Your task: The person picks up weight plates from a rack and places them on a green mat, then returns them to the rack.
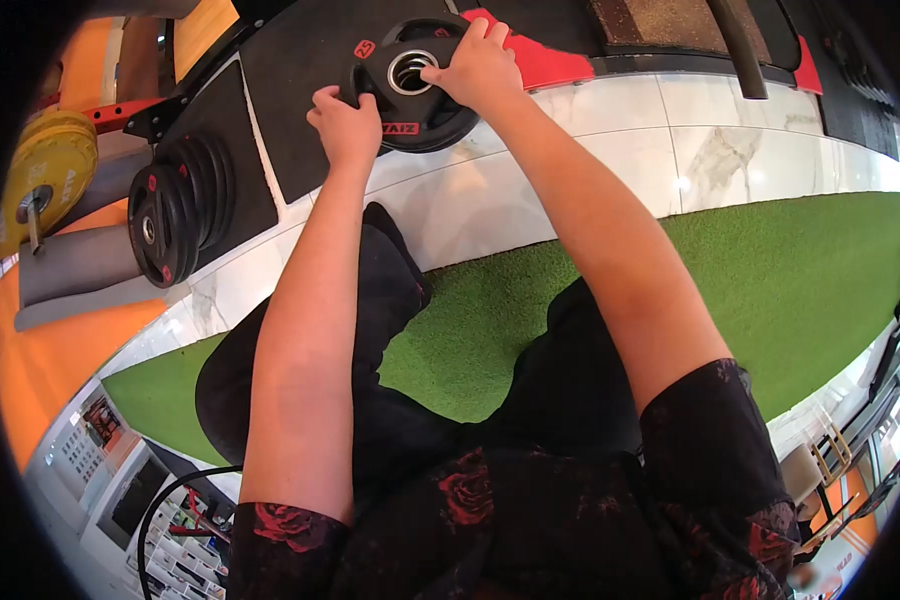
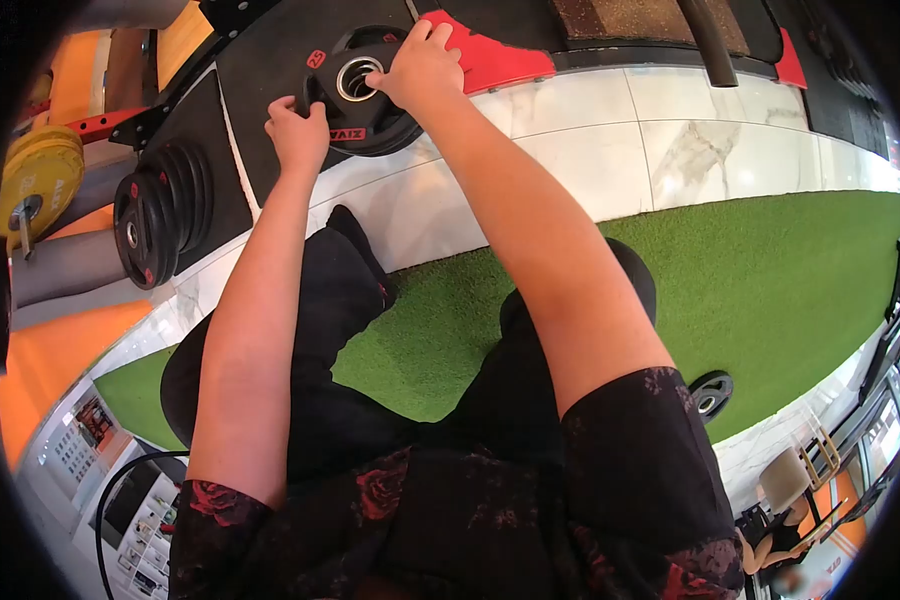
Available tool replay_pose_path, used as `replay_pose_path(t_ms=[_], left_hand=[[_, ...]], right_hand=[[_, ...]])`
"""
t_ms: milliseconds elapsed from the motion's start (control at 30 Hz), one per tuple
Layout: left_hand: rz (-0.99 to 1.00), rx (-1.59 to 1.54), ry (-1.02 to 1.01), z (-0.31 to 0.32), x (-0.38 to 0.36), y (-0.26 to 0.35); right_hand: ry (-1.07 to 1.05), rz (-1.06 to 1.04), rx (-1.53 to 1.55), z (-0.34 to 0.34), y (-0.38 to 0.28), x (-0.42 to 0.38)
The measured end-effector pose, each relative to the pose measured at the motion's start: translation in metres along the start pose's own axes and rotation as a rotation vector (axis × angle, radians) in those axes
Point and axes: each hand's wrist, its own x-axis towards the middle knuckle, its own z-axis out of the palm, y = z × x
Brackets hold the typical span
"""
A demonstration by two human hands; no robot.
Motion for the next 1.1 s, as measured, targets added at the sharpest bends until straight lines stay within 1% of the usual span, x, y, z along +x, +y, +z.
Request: replay_pose_path(t_ms=[67, 100, 133, 167, 200, 267, 300, 367, 433, 500, 533, 567, 600, 633, 700, 733, 800, 833, 900, 933, 967, 1000, 1033, 1100], left_hand=[[0.106, -0.013, 0.187, 0.012, 0.001, 0.001], [0.108, 0.000, 0.178, 0.016, 0.003, 0.001], [0.105, -0.103, 0.125, 0.020, 0.006, 0.001], [0.100, -0.205, 0.070, 0.024, 0.008, 0.000], [0.103, -0.193, 0.062, 0.021, 0.006, 0.005], [0.051, -0.211, 0.015, 0.011, -0.002, 0.016], [0.055, -0.201, 0.012, 0.014, -0.003, 0.014], [0.069, -0.169, 0.063, 0.016, 0.000, 0.012], [0.057, -0.174, 0.067, 0.016, 0.001, 0.012], [0.044, -0.190, 0.062, 0.020, 0.000, 0.012], [0.046, -0.226, 0.083, 0.021, 0.000, 0.011], [0.047, -0.261, 0.103, 0.021, 0.000, 0.010], [0.020, -0.328, 0.086, 0.020, 0.000, 0.013], [0.029, -0.329, 0.068, 0.023, 0.002, 0.010], [0.086, -0.334, 0.123, 0.025, 0.002, 0.010], [0.098, -0.330, 0.089, 0.020, -0.002, 0.019], [0.353, -0.121, 0.203, 0.002, -0.018, 0.045], [0.368, -0.125, 0.174, -0.002, -0.024, 0.056], [0.691, -0.198, 0.023, -0.014, -0.036, 0.086], [0.650, -0.277, -0.118, -0.022, -0.053, 0.103], [0.549, -0.401, -0.306, -0.029, -0.070, 0.121], [0.561, -0.380, -0.352, -0.041, -0.091, 0.140], [0.572, -0.357, -0.401, -0.050, -0.113, 0.153], [0.655, -0.334, -0.487, -0.074, -0.157, 0.178]], right_hand=[[-0.014, 0.000, 0.064, 0.005, 0.004, 0.004], [-0.025, -0.002, 0.117, 0.003, 0.005, 0.002], [-0.032, 0.006, 0.126, 0.002, 0.006, 0.001], [0.062, -0.036, 0.207, 0.001, 0.007, -0.002], [0.159, -0.077, 0.288, -0.002, 0.005, -0.005], [0.149, -0.058, 0.312, -0.009, 0.004, -0.007], [0.144, -0.053, 0.327, -0.009, 0.003, -0.008], [0.153, -0.054, 0.340, -0.009, 0.003, -0.010], [0.170, -0.048, 0.343, -0.012, 0.003, -0.010], [0.095, -0.054, 0.361, -0.013, 0.006, -0.010], [0.104, -0.047, 0.357, -0.011, 0.008, -0.008], [0.065, -0.043, 0.318, -0.007, 0.010, -0.007], [0.026, -0.036, 0.282, 0.000, 0.013, -0.004], [0.033, -0.017, 0.282, 0.005, 0.014, -0.004], [0.226, -0.113, 0.444, 0.015, 0.018, -0.006], [0.234, -0.077, 0.443, 0.020, 0.026, -0.005], [0.214, -0.042, 0.645, 0.026, 0.042, -0.012], [0.226, -0.011, 0.643, 0.021, 0.049, -0.028], [0.192, 0.081, 0.751, -0.002, 0.068, -0.064], [0.219, 0.113, 0.754, -0.022, 0.074, -0.087], [0.221, 0.227, 0.751, -0.042, 0.081, -0.116], [0.225, 0.344, 0.748, -0.062, 0.089, -0.146], [0.254, 0.389, 0.748, -0.079, 0.098, -0.176], [0.288, 0.572, 0.725, -0.109, 0.111, -0.243]])
